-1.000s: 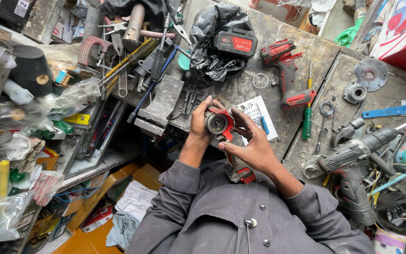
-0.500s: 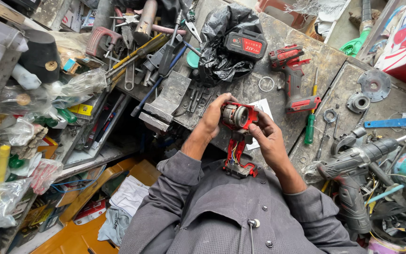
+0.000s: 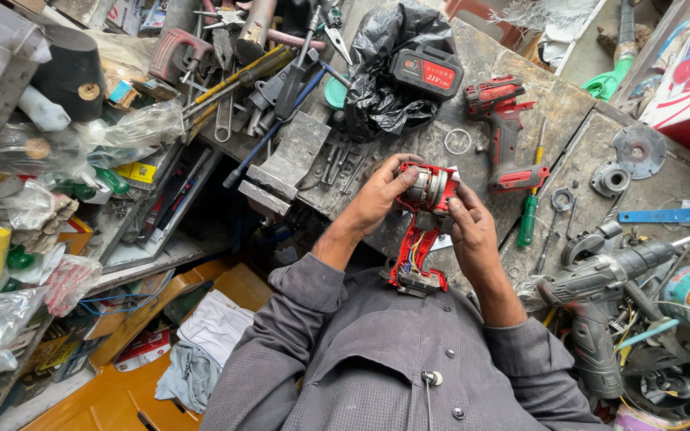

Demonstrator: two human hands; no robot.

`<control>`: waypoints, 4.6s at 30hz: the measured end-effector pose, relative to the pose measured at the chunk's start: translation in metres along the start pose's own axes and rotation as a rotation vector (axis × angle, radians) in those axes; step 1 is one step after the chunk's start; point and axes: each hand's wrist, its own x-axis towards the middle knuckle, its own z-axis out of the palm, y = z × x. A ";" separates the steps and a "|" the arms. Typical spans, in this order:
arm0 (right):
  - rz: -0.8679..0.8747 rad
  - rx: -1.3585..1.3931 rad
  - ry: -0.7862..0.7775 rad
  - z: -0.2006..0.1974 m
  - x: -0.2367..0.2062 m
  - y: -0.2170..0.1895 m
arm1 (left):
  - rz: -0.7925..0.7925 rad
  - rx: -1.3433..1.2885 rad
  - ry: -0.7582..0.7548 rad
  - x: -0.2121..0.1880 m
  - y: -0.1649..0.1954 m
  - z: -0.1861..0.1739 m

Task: The person takes a red cordless impact driver out of a plastic bag on the workbench, removes its battery pack, and uses a screwdriver to unscrew and open the tool's housing. They separate the two halves of the casing and handle the internal chuck and motor parts.

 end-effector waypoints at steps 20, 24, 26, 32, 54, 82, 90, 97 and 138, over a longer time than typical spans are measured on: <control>-0.076 -0.321 -0.053 -0.027 0.004 -0.029 | 0.016 0.142 -0.036 -0.009 0.009 0.030; -0.061 -0.358 -0.062 -0.031 0.005 -0.030 | 0.071 0.231 -0.032 -0.013 0.007 0.029; -0.064 -0.371 -0.066 -0.032 0.006 -0.030 | 0.041 0.235 -0.020 -0.014 0.006 0.028; -0.111 -0.441 -0.057 -0.027 0.006 -0.028 | 0.035 0.224 -0.040 -0.014 0.005 0.025; -0.105 -0.471 -0.063 -0.010 -0.006 -0.040 | -0.152 -0.215 -0.158 -0.026 0.021 0.018; -0.385 -1.123 0.288 0.070 -0.037 -0.064 | 0.068 -0.016 -0.113 -0.041 0.019 0.033; -0.372 -1.071 0.170 0.063 -0.037 -0.079 | 0.086 0.065 -0.105 -0.047 0.033 0.039; -0.228 -0.843 0.089 0.054 -0.042 -0.082 | 0.176 0.267 -0.035 -0.055 0.036 0.058; 0.052 -0.477 0.014 0.026 -0.039 -0.045 | 0.239 0.169 0.115 -0.043 0.012 0.052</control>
